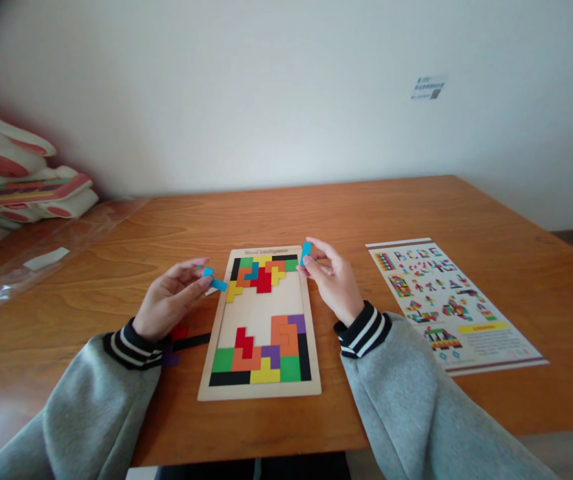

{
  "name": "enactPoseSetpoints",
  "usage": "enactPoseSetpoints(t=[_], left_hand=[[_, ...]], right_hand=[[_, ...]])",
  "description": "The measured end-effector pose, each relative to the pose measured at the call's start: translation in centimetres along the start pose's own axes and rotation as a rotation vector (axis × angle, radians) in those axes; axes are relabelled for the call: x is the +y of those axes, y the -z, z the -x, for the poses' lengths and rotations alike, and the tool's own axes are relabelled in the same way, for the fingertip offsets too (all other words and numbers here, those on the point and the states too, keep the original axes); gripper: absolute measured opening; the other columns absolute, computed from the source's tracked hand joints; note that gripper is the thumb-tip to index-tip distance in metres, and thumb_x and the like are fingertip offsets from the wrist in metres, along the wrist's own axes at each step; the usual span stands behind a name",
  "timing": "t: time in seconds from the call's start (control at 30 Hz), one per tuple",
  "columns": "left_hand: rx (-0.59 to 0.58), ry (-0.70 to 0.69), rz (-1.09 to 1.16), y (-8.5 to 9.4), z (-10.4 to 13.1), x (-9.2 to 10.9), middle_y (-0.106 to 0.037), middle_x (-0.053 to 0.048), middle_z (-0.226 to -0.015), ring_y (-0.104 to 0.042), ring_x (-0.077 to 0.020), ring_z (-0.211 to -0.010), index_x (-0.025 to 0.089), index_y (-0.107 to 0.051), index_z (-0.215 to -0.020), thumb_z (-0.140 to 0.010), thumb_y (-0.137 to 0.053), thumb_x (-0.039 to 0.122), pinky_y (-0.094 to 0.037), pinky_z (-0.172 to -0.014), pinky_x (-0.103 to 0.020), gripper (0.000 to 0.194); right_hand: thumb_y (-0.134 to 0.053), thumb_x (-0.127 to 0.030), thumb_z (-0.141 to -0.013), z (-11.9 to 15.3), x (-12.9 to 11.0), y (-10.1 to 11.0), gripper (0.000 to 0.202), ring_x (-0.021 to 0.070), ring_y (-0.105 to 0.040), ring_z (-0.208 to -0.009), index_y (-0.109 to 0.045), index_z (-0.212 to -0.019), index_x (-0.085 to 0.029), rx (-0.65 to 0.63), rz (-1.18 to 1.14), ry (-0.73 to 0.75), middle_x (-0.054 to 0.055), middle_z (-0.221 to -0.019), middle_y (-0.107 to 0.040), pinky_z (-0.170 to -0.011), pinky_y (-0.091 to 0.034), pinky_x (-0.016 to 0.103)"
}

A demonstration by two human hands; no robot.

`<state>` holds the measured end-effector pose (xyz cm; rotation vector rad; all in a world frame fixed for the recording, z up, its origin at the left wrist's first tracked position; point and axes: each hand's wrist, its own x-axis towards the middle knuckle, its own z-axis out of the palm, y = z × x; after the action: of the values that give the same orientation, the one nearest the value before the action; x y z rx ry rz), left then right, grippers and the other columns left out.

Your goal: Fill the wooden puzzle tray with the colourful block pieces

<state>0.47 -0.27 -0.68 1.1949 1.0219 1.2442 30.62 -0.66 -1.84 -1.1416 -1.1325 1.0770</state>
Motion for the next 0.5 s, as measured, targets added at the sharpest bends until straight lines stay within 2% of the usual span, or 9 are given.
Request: enactPoseSetpoints(t=[0.13, 0.23, 0.5], left_hand=[[0.022, -0.017, 0.019, -0.15, -0.03, -0.05, -0.076, -0.003, -0.091, -0.071, -0.0129, -0.078, 0.019, -0.075, -0.091, -0.066, -0.09, 0.032, -0.058, -0.07, -0.021, 0.032], [0.007, -0.006, 0.009, -0.08, 0.04, -0.16, -0.077, -0.004, -0.095, -0.071, -0.0133, -0.079, 0.02, -0.077, -0.09, -0.067, -0.09, 0.034, -0.058, -0.072, -0.021, 0.03], [-0.033, -0.009, -0.055, -0.01, 0.16, -0.16, -0.077, -0.005, -0.096, -0.071, -0.0159, -0.083, 0.02, -0.079, -0.095, -0.07, -0.088, 0.036, -0.06, -0.078, -0.026, 0.032]], right_hand=[[-0.08, -0.057, -0.072, -0.07, -0.07, -0.11, 0.048, 0.022, -0.072, -0.089, -0.069, -0.103, -0.022, -0.016, 0.051, 0.009, 0.005, -0.097, -0.071, -0.084, -0.06, 0.041], [-0.081, -0.056, -0.072, -0.12, -0.1, -0.2, 0.045, 0.0217, -0.07, -0.09, -0.067, -0.096, -0.021, -0.011, 0.093, 0.038, 0.006, -0.095, -0.073, -0.086, -0.058, 0.04], [-0.079, -0.047, -0.077, -0.07, 0.02, 0.01, 0.05, 0.0189, -0.069, -0.087, -0.061, -0.118, -0.025, -0.033, 0.081, 0.064, 0.003, -0.095, -0.072, -0.08, -0.06, 0.036]])
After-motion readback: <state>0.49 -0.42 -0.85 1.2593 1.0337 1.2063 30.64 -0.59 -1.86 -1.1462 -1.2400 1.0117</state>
